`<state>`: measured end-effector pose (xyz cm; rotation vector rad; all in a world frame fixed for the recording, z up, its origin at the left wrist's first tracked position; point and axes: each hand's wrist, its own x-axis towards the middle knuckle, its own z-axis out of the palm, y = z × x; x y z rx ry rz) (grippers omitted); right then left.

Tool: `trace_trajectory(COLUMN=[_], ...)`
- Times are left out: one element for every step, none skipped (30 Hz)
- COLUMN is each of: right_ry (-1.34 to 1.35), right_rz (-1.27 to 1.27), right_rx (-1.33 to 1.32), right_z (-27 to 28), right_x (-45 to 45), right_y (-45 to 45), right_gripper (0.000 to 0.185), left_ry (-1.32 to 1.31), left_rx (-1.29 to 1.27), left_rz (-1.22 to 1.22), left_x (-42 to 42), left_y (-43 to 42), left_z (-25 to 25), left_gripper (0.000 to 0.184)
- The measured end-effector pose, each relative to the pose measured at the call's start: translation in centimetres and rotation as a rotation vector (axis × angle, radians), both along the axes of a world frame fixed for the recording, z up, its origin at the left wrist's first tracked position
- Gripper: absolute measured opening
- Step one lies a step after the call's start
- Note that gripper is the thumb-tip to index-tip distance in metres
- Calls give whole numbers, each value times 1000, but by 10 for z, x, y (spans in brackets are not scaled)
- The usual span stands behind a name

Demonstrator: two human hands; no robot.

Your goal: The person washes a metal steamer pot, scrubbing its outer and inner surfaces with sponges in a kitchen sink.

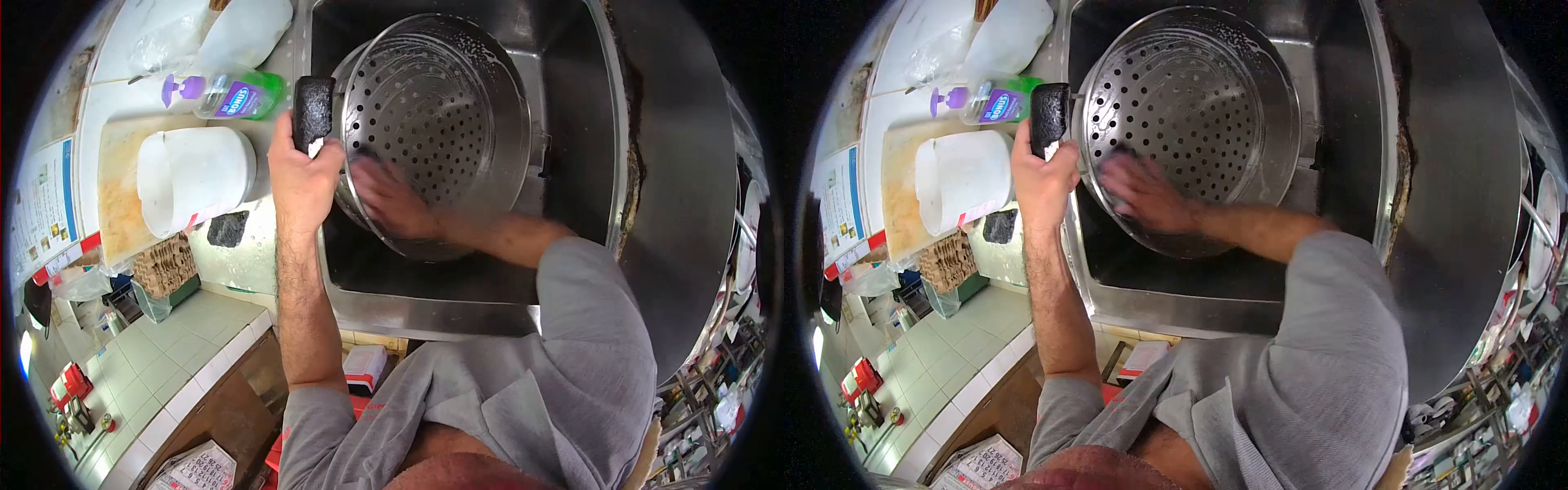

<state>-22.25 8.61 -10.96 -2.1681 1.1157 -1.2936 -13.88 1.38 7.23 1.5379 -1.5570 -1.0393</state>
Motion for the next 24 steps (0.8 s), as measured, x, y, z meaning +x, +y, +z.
trace_trajectory(right_ry=[110, 214, 263, 285, 312, 110, -109, -347, -351, -280, -176, -64, 15, 95, 86, 79, -19, -73, -128, -139, -176, -215, -249, -279], right_rz=[86, 170, 11, -61, -132, -435, -742, -1042, -1068, -1089, -1005, -906, -746, -589, -546, -489, -465, -512, -557, -670, -743, -815, -925, -1033], right_rx=[-132, -262, -52, 54, 159, 461, 746, 1029, 963, 964, 1094, 1209, 1055, 899, 540, 183, 99, 84, 67, 122, 251, 384, 618, 856], right_z=[-2, -10, -12, -20, -28, -47, -69, -91, -115, -142, -114, -81, -77, -77, -52, -23, -8, -2, 3, 1, -13, -35, -51, -73], right_x=[-6, -13, -30, -45, -59, -72, -84, -92, -85, -68, -51, -34, -7, 15, 33, 44, 45, 36, 27, 11, -11, -31, -43, -56], right_y=[-34, -72, -102, -106, -109, -99, -92, -82, -54, -31, -10, 9, 19, 20, 11, 0, -22, -53, -84, -107, -122, -125, -118, -109], right_gripper=[39, 35, 34, 34, 34, 35, 37, 39, 48, 57, 57, 58, 59, 61, 57, 54, 48, 43, 38, 34, 31, 27, 23, 21], left_ry=[15, 4, -29, -57, -60, -74, -82, -22, -10, -40, -74, -35, -25, -55, -88, -67, -65, -100, -135, -130, -107, -91, -70, -61], left_rx=[-40, -44, -1, 41, 41, 68, 83, 117, 103, 65, 33, 45, 28, 41, 54, 106, 97, 19, -62, -31, -5, -4, -4, -3], left_rz=[-18, -17, -10, 1, 10, 12, 6, 18, 12, 5, 1, -6, -15, -18, -20, -20, -25, -47, -67, -63, -68, -76, -86, -105], left_x=[2, 1, -1, -1, 1, 2, 0, -3, -3, -1, 1, 0, -1, 1, 3, 3, 5, 7, 8, 8, 8, 8, 8, 10], left_y=[-1, -1, 1, 2, 5, 5, 2, 2, 1, -1, 0, 1, 1, 1, 1, 2, 2, 0, -3, -2, -3, -2, -2, -4], left_z=[-2, 1, 5, 8, 8, 8, 10, 12, 11, 6, 5, 7, 8, 6, 6, 8, 4, -1, -2, -1, -1, 1, 3, 0], left_gripper=[28, 28, 27, 27, 27, 26, 25, 25, 25, 26, 26, 29, 29, 29, 30, 31, 31, 32, 32, 33, 33, 32, 32, 31])
